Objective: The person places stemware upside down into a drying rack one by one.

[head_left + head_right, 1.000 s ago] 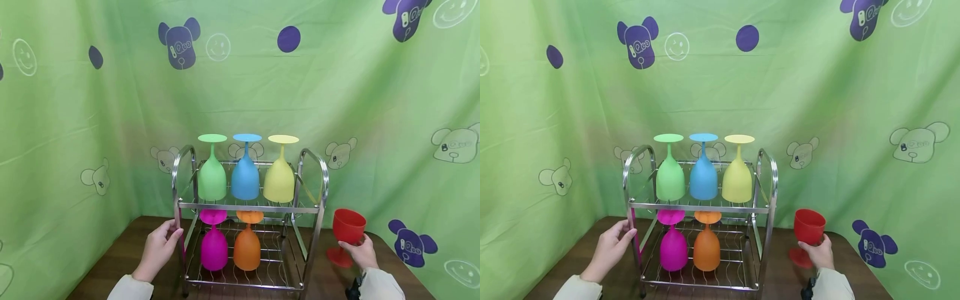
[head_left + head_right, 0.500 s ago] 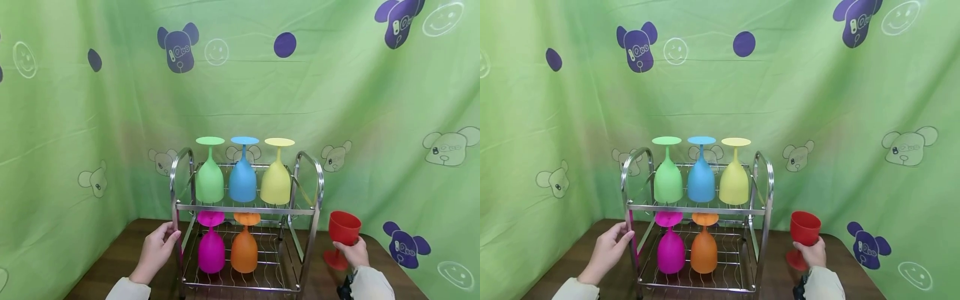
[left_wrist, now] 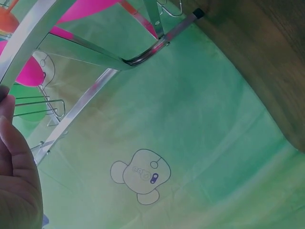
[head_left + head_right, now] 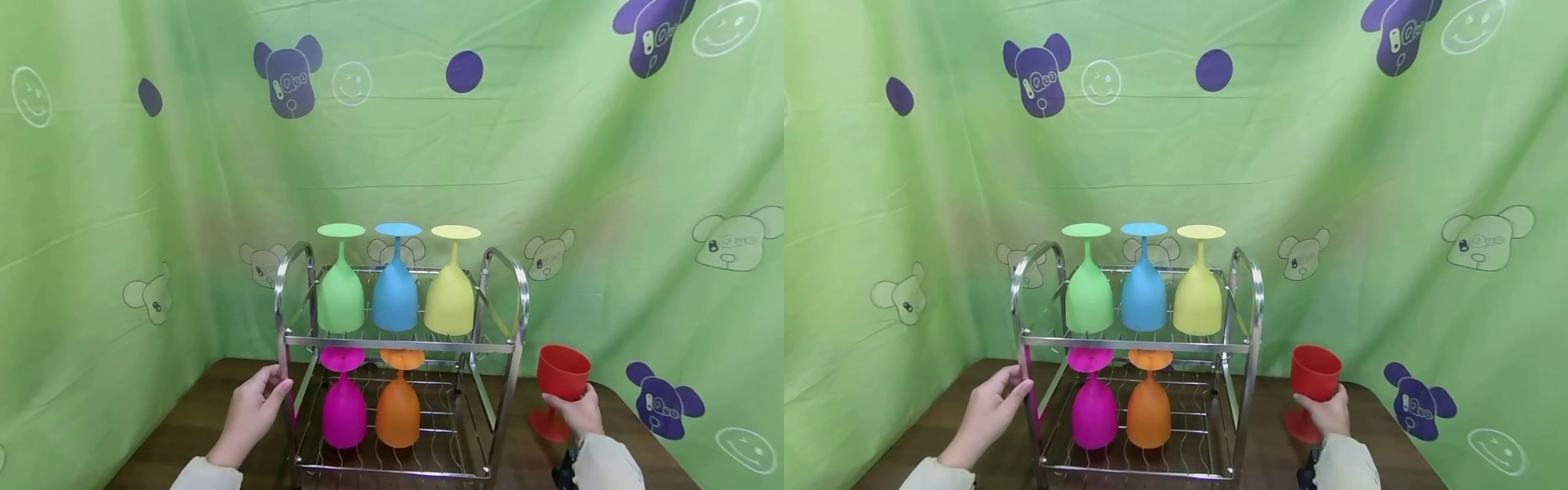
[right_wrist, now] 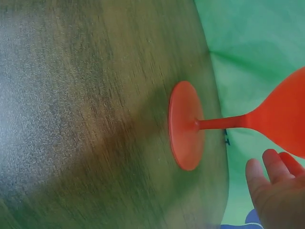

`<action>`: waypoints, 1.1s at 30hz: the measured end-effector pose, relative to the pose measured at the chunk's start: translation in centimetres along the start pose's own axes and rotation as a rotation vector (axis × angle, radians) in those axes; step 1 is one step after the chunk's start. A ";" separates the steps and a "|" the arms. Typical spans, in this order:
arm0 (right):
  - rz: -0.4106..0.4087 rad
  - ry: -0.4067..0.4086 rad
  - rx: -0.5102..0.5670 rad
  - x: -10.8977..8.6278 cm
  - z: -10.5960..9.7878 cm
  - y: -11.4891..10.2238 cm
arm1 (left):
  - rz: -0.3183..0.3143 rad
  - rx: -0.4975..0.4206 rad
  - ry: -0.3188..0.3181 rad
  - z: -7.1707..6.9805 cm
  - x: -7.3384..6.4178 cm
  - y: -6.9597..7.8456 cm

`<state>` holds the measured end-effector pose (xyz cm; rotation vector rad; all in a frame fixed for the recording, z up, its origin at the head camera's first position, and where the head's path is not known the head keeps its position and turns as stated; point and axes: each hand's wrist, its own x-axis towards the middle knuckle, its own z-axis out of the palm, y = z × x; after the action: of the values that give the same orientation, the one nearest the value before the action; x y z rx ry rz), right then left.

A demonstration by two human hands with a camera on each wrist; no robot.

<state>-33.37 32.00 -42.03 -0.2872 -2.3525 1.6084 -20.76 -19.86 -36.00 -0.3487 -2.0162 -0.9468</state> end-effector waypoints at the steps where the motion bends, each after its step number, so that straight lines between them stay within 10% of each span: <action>1: -0.011 -0.004 0.001 0.1 0.2 0.0 | 0.005 0.002 0.005 0.0 0.0 -0.1; 21: 0.027 0.232 0.048 -1.1 1.3 0.8 | 0.049 -0.029 0.000 0.6 0.1 0.0; 33: 0.028 0.195 0.032 -1.1 0.9 0.6 | 0.027 -0.060 0.032 0.2 -0.3 -0.4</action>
<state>-32.61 31.05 -42.99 -0.4510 -2.1837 1.5535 -20.98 -19.95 -36.53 -0.3909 -1.9527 -0.9919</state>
